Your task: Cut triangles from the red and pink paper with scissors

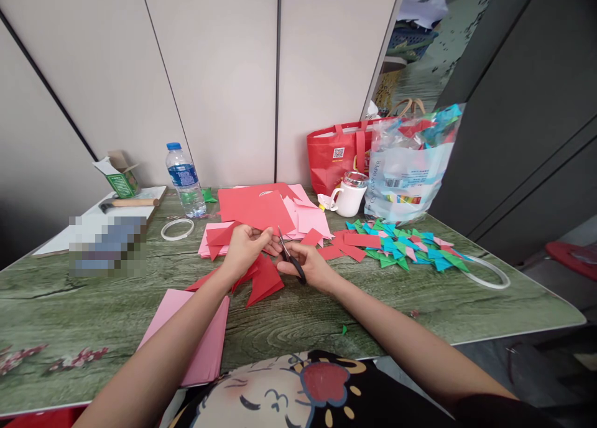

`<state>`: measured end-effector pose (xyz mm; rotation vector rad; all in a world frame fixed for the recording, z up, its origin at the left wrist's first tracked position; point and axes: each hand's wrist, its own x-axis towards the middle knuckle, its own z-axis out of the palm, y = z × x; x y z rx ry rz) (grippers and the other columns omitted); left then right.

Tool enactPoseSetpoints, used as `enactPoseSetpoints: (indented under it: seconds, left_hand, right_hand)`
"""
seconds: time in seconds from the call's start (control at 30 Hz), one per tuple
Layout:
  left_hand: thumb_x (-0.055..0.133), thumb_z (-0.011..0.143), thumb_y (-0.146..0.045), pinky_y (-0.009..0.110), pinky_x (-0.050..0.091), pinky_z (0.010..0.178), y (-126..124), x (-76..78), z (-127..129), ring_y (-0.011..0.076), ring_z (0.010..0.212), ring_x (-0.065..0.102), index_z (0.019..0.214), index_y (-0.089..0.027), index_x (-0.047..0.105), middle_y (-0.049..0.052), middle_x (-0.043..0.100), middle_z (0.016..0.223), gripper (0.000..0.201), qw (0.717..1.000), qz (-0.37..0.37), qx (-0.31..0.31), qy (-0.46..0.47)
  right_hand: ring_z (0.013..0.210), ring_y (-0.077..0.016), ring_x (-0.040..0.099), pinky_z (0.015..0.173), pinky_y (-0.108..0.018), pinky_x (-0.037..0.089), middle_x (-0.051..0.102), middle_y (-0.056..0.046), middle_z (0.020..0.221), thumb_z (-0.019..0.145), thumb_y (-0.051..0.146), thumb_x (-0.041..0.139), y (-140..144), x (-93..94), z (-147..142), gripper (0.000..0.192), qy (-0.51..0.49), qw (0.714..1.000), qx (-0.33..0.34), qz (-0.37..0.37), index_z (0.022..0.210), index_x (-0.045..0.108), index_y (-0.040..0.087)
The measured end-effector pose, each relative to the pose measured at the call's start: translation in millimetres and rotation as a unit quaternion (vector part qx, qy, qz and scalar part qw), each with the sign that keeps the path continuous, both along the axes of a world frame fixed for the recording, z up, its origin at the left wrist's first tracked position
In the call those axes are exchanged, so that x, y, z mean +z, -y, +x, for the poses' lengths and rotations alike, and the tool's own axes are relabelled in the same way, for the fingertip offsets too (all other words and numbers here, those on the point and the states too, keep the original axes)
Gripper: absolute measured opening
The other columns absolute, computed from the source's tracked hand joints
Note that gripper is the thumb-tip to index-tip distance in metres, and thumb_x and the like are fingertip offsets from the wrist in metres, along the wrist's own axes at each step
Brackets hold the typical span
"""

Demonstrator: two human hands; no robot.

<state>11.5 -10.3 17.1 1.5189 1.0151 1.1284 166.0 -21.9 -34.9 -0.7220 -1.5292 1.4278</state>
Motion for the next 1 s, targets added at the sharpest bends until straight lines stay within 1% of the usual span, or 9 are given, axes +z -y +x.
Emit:
enactPoseSetpoints:
  seconds: [0.17,0.33,0.57,0.9,1.0]
  left_hand:
    - [0.054,0.077,-0.025,0.026,0.052,0.053,-0.2,-1.2,0.0,0.0148,0.048,0.062,0.065,-0.007,0.063,0.009,0.069,0.059,0.023,1.0,-0.008,0.005,0.012]
    - [0.055,0.077,-0.026,0.026,0.051,0.053,-1.0,-2.4,-0.8,0.0152,0.049,0.062,0.065,-0.007,0.063,0.01,0.069,0.059,0.024,1.0,-0.01,-0.002,0.019]
    - [0.055,0.077,-0.028,0.027,0.051,0.054,-1.1,-2.2,-1.1,0.0163,0.05,0.063,0.065,-0.007,0.063,0.011,0.069,0.06,0.025,1.0,-0.015,-0.009,0.025]
    - [0.055,0.077,-0.03,0.028,0.051,0.054,-0.2,-2.2,-0.8,0.0163,0.05,0.063,0.065,-0.007,0.063,0.011,0.069,0.061,0.027,0.999,-0.015,-0.014,0.031]
    - [0.055,0.077,-0.03,0.027,0.05,0.053,-0.3,-2.7,-0.9,0.0155,0.048,0.062,0.064,-0.008,0.064,0.011,0.068,0.059,0.027,0.999,-0.012,-0.013,0.028]
  right_hand:
    - [0.059,-0.0083,0.043,0.059,-0.023,0.039,0.049,0.003,0.066,0.054,0.035,0.078,-0.3,-0.8,-0.4,0.04,0.004,1.0,-0.007,0.005,0.081,0.056,0.015]
    - [0.056,-0.0071,0.039,0.056,-0.022,0.036,0.044,0.005,0.062,0.055,0.035,0.078,-1.6,-3.6,-1.2,0.041,-0.002,1.0,-0.013,0.006,0.084,0.057,0.014]
    - [0.052,-0.0061,0.037,0.051,-0.021,0.033,0.041,0.006,0.058,0.058,0.037,0.076,0.2,0.5,-1.4,0.037,0.009,1.0,-0.023,0.007,0.081,0.059,0.013]
    - [0.043,-0.0067,0.041,0.042,-0.021,0.033,0.045,0.006,0.05,0.059,0.04,0.075,-2.0,-2.3,0.5,0.035,0.031,0.998,-0.04,0.024,0.076,0.06,0.013]
    - [0.042,-0.0068,0.042,0.042,-0.021,0.033,0.046,0.006,0.05,0.059,0.041,0.074,-1.9,-3.0,0.8,0.036,0.033,0.998,-0.043,0.018,0.078,0.061,0.013]
